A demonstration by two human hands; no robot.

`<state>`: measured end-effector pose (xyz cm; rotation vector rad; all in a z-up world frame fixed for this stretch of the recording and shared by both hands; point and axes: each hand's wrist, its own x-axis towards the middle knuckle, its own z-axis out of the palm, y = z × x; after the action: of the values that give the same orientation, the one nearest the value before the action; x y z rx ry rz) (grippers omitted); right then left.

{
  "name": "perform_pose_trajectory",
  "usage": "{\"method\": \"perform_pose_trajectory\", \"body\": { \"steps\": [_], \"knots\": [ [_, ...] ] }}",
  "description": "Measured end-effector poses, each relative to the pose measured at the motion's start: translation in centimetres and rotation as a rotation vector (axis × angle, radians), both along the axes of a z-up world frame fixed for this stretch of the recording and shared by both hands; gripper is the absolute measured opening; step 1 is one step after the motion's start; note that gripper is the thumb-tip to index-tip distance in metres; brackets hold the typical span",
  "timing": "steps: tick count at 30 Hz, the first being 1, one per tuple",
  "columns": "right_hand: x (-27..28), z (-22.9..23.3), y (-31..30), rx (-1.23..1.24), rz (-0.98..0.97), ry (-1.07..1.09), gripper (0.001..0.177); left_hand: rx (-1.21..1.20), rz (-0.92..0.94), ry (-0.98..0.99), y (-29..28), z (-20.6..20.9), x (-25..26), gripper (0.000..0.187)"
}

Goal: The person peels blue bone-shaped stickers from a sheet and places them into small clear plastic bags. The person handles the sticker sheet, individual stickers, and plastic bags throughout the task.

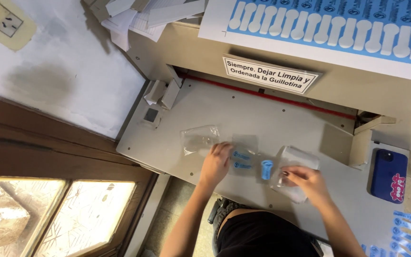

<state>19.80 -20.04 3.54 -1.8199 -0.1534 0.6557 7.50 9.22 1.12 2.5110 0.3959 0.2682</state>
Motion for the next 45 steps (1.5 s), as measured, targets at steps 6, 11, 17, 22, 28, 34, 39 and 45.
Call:
{"method": "perform_pose_trajectory", "body": {
  "steps": [6,11,17,22,28,34,39,45],
  "knots": [
    [0.5,3.0,-4.5,-0.003,-0.143,0.056,0.021,0.463,-0.566,0.116,1.4,-1.2,3.8,0.043],
    [-0.4,3.2,-7.2,0.024,-0.257,0.072,0.022,0.539,-0.732,0.194,2.4,-1.8,5.2,0.059],
    [-1.6,1.6,-8.0,0.029,-0.361,0.129,0.024,0.762,-0.785,-0.165,4.0,-6.2,6.7,0.020],
    [-1.6,2.4,-8.1,-0.010,-0.369,0.150,0.025,0.644,-0.738,-0.080,4.9,-7.1,7.4,0.023],
    [-1.7,1.8,-8.2,0.011,-0.381,0.148,0.025,0.603,-0.676,-0.041,4.2,-6.6,7.4,0.062],
    [-2.1,1.5,-8.0,0.014,-0.378,0.155,0.024,0.161,-0.494,0.336,3.6,-3.9,8.5,0.078],
    [-2.1,1.1,-7.9,0.016,-0.383,0.168,0.023,-0.376,-0.507,0.470,3.6,0.8,8.8,0.023],
    [-2.3,3.0,-7.7,-0.029,-0.381,0.167,0.023,-0.056,-0.648,0.509,1.3,5.9,8.7,0.008]
  ]
}}
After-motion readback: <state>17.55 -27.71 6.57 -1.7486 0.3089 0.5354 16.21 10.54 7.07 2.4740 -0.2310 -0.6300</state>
